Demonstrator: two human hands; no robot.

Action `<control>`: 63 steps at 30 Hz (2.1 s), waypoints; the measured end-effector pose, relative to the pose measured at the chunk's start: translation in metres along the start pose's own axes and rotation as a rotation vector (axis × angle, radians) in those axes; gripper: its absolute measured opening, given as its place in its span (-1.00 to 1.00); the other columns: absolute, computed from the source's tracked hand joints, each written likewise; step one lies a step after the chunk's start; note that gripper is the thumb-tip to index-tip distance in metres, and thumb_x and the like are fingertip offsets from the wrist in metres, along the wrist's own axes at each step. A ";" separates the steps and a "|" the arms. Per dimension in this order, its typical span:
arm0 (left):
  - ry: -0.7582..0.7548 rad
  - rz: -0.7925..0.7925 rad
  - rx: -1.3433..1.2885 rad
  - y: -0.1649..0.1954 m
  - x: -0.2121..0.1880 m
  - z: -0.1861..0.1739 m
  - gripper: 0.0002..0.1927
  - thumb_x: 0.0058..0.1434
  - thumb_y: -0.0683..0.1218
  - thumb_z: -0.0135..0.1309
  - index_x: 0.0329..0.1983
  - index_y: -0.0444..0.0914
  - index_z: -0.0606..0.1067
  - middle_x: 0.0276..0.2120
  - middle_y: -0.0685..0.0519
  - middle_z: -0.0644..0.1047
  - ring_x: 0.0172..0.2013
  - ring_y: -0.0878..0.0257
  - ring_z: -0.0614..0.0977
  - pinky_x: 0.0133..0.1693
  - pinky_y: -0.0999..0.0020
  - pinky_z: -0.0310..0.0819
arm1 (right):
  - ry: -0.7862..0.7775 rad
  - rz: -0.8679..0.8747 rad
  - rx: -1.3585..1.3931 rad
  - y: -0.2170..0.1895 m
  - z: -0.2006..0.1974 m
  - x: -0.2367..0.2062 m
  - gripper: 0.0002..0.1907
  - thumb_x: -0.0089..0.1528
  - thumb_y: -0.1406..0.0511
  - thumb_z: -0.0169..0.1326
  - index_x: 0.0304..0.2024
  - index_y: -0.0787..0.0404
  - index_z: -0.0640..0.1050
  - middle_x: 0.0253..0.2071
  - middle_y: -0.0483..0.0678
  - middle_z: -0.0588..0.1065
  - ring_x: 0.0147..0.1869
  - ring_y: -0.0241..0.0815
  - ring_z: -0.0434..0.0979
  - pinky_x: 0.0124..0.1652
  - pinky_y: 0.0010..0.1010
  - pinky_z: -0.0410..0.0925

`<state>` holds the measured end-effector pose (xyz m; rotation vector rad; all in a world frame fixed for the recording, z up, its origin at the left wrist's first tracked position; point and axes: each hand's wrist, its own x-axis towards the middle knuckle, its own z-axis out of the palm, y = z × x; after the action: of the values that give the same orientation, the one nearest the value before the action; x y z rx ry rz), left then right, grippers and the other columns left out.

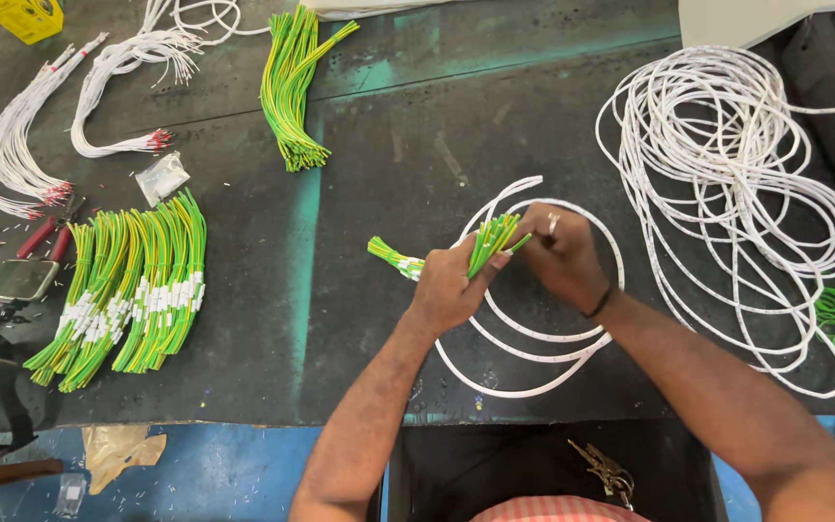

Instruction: The person gathers a bundle of green and yellow insulated wires, aligns their ends, and wraps a white fastening band around the middle of the bundle by hand. They place the finished bundle with a stack of similar bundles on the workbench and repeat the process with more wires.

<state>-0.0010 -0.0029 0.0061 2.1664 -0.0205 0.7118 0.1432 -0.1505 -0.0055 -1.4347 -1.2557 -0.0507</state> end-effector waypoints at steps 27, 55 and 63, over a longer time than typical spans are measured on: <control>-0.104 0.021 -0.068 0.002 0.003 -0.012 -0.74 0.38 -0.04 0.07 0.03 -0.27 0.49 -0.43 -0.16 0.56 -0.35 -0.18 0.63 -0.31 0.06 0.45 | -0.142 0.512 0.606 0.002 -0.029 0.005 -0.81 0.32 0.28 0.16 -0.20 0.32 0.62 -0.39 -0.19 0.47 -0.44 -0.50 0.24 -0.44 -0.65 0.10; -0.042 -0.060 -0.078 -0.011 0.002 -0.004 -0.64 0.41 0.05 0.06 0.12 -0.27 0.45 -0.33 -0.23 0.59 -0.21 -0.26 0.64 -0.25 0.04 0.50 | -0.224 0.616 0.926 0.015 -0.036 0.014 -0.81 0.30 0.34 0.13 -0.09 0.35 0.60 -0.14 -0.03 0.56 -0.16 -0.29 0.55 -0.10 -0.45 0.42; -0.025 0.008 -0.128 -0.012 0.002 -0.006 -0.62 0.45 0.05 0.02 0.18 -0.28 0.44 -0.20 -0.23 0.61 -0.11 -0.27 0.65 -0.18 0.10 0.54 | -0.405 0.001 -0.140 0.000 -0.007 0.015 -0.74 0.13 0.40 0.14 -0.11 0.34 0.61 -0.08 0.06 0.57 0.01 0.01 0.58 -0.01 -0.31 0.42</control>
<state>0.0012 0.0096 0.0013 2.0536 -0.0853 0.6702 0.1538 -0.1463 0.0062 -1.6186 -1.6061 0.1629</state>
